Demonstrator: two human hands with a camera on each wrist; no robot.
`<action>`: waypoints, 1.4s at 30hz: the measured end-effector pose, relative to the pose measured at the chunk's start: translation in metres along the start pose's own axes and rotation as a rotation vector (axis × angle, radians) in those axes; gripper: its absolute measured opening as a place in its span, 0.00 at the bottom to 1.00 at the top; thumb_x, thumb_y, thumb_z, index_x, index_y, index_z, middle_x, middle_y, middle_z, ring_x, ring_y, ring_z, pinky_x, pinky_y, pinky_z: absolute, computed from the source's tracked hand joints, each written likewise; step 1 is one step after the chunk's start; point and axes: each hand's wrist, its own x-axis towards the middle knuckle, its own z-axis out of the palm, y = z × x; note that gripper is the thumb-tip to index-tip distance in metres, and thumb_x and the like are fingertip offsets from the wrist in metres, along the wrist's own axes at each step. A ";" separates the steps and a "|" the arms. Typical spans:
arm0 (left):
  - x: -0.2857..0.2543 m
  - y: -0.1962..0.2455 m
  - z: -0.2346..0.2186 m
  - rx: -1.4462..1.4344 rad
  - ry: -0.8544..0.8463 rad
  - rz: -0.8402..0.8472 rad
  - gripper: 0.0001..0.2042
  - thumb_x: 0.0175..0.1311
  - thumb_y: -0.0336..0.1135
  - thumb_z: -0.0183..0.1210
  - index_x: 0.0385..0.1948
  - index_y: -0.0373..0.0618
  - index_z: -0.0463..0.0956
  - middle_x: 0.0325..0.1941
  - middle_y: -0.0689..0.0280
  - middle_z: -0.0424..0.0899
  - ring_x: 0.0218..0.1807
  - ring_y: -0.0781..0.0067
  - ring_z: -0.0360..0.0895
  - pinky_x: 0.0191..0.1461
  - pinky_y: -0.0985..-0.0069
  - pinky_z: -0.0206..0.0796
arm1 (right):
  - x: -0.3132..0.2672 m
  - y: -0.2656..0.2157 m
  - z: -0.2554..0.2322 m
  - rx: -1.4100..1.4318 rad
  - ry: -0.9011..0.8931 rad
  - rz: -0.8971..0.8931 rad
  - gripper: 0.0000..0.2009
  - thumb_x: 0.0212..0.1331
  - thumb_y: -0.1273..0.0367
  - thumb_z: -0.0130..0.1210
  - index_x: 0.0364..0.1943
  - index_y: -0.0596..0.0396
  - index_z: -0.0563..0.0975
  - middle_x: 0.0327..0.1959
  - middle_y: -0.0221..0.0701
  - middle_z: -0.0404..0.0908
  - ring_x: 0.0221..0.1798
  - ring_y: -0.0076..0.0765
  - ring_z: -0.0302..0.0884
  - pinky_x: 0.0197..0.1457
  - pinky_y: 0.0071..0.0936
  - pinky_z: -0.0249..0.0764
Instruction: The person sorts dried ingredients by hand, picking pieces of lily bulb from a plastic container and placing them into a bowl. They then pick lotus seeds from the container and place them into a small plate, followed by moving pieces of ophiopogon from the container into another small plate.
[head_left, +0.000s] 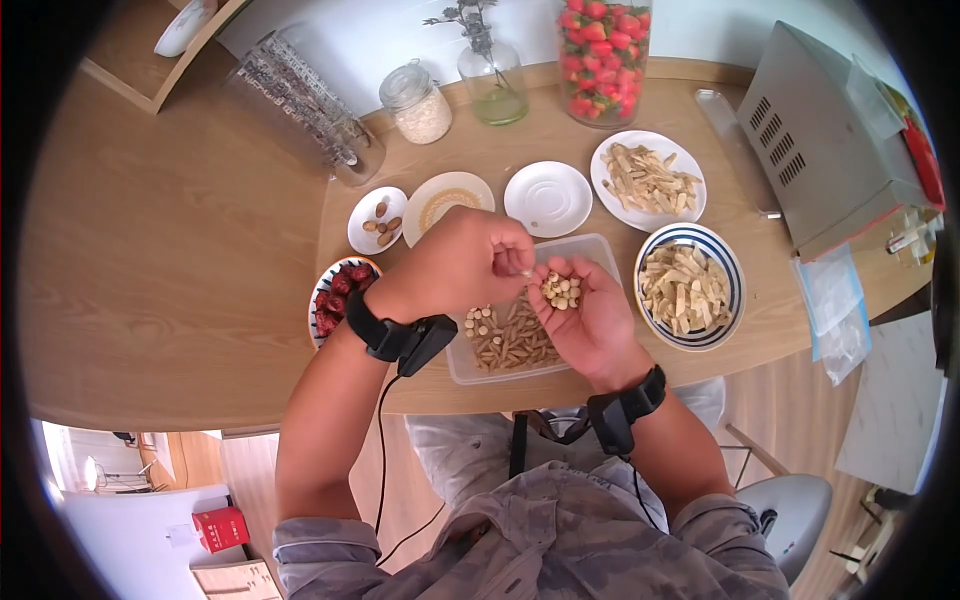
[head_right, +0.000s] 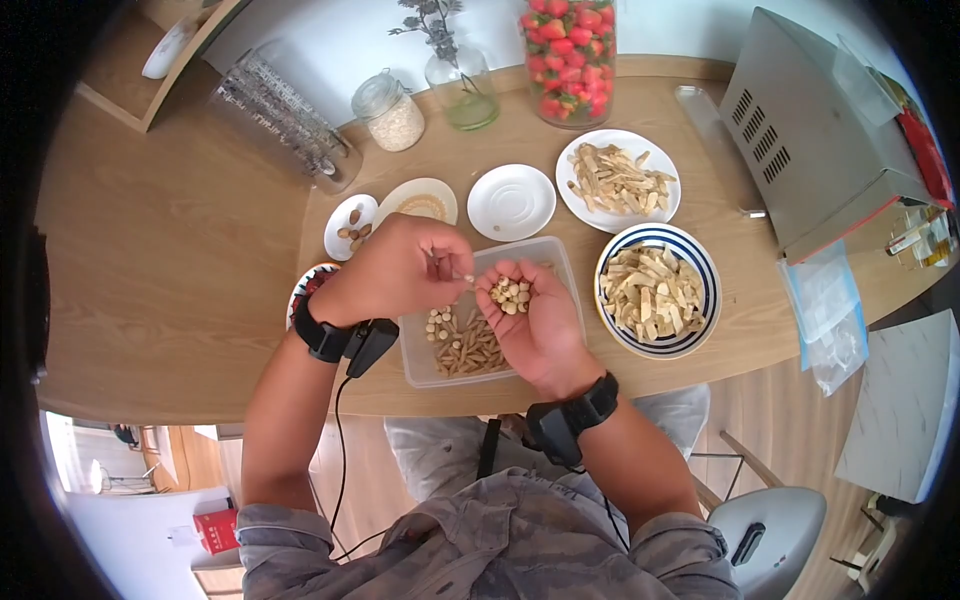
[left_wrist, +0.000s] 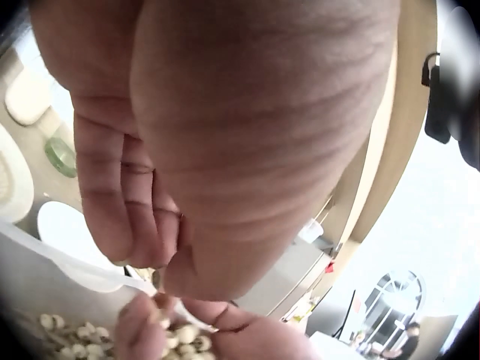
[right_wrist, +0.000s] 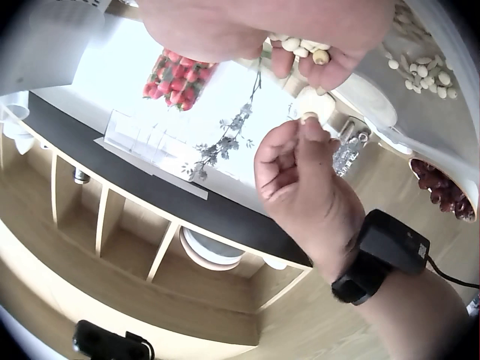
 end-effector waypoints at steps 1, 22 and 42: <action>0.002 0.003 0.002 -0.111 -0.002 0.016 0.03 0.63 0.24 0.69 0.34 0.40 0.84 0.29 0.73 0.85 0.33 0.86 0.79 0.37 0.81 0.73 | -0.001 0.000 0.002 -0.034 -0.017 -0.005 0.13 0.81 0.63 0.46 0.43 0.56 0.78 0.40 0.30 0.82 0.45 0.35 0.83 0.53 0.34 0.84; -0.019 -0.064 0.044 0.887 -0.308 -0.054 0.06 0.48 0.30 0.69 0.28 0.45 0.84 0.36 0.57 0.86 0.43 0.47 0.86 0.44 0.53 0.77 | 0.001 -0.005 -0.004 0.110 -0.046 0.078 0.14 0.80 0.63 0.46 0.42 0.58 0.78 0.41 0.36 0.85 0.46 0.39 0.86 0.55 0.35 0.86; -0.025 -0.057 0.022 0.766 -0.179 -0.012 0.03 0.53 0.29 0.64 0.28 0.44 0.85 0.32 0.55 0.87 0.39 0.47 0.87 0.42 0.54 0.79 | 0.002 -0.007 -0.008 0.077 -0.093 0.139 0.14 0.79 0.62 0.48 0.40 0.57 0.79 0.40 0.36 0.85 0.43 0.37 0.85 0.50 0.31 0.85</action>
